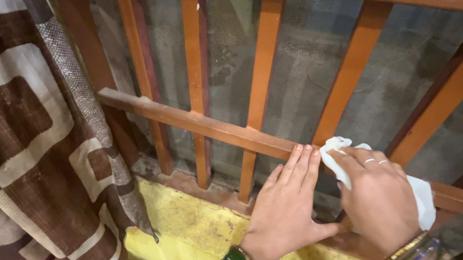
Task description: The person wipes the horizontal and vertical bars of a brown window frame using a white cloth. They systematically clean the surface of the frame, moving from left to right and then vertically, while holding the frame steady with their left hand.
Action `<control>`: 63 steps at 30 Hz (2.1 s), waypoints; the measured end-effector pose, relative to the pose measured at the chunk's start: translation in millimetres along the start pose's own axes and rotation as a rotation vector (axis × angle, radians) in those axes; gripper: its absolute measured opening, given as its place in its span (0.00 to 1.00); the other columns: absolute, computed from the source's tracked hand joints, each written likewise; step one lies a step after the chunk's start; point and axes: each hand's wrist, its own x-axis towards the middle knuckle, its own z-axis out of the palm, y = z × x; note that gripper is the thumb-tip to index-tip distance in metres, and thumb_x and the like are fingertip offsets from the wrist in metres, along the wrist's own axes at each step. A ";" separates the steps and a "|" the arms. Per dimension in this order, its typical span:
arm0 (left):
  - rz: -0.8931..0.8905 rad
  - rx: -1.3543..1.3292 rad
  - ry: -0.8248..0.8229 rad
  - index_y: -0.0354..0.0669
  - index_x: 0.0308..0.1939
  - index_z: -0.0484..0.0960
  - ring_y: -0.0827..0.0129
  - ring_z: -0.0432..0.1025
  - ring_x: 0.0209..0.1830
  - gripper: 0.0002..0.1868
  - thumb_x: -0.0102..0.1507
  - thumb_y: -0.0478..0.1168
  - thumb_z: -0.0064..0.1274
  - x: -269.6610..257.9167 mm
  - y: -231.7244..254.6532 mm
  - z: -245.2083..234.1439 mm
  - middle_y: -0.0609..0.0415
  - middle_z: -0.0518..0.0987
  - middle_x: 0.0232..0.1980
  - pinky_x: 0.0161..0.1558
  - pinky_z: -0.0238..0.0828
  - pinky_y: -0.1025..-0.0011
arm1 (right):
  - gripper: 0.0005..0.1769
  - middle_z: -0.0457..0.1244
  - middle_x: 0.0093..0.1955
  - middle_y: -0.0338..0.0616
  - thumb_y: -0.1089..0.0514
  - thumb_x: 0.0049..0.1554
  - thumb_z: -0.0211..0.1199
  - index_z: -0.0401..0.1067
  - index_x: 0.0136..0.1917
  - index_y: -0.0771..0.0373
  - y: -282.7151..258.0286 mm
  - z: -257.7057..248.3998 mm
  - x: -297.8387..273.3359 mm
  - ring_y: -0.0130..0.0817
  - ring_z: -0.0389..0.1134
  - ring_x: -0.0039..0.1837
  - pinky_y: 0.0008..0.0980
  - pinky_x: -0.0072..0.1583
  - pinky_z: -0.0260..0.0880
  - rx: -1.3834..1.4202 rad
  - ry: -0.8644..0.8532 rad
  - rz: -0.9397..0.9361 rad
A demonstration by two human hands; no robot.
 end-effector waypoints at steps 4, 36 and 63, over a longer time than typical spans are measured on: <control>0.026 -0.003 0.012 0.28 0.78 0.51 0.56 0.46 0.84 0.67 0.51 0.71 0.61 -1.7 -1.1 -0.6 0.40 0.54 0.82 0.75 0.48 0.57 | 0.28 0.69 0.58 0.39 0.65 0.43 0.66 0.77 0.59 0.53 10.8 -2.6 -9.0 0.43 0.69 0.60 0.43 0.61 0.68 0.015 -0.006 0.011; -0.018 -0.087 0.081 0.24 0.76 0.54 0.48 0.48 0.82 0.52 0.64 0.62 0.53 24.8 -17.9 -21.7 0.31 0.57 0.78 0.77 0.39 0.53 | 0.32 0.67 0.55 0.39 0.67 0.37 0.69 0.81 0.56 0.50 3.6 -16.2 55.2 0.46 0.65 0.55 0.43 0.57 0.68 0.075 0.236 -0.152; -0.027 -0.035 0.181 0.26 0.76 0.55 0.50 0.48 0.82 0.52 0.62 0.61 0.55 46.9 -14.8 -35.8 0.32 0.57 0.79 0.77 0.40 0.54 | 0.33 0.66 0.57 0.39 0.68 0.41 0.69 0.79 0.61 0.48 2.1 -39.2 80.5 0.46 0.65 0.59 0.43 0.59 0.68 -0.041 0.387 -0.169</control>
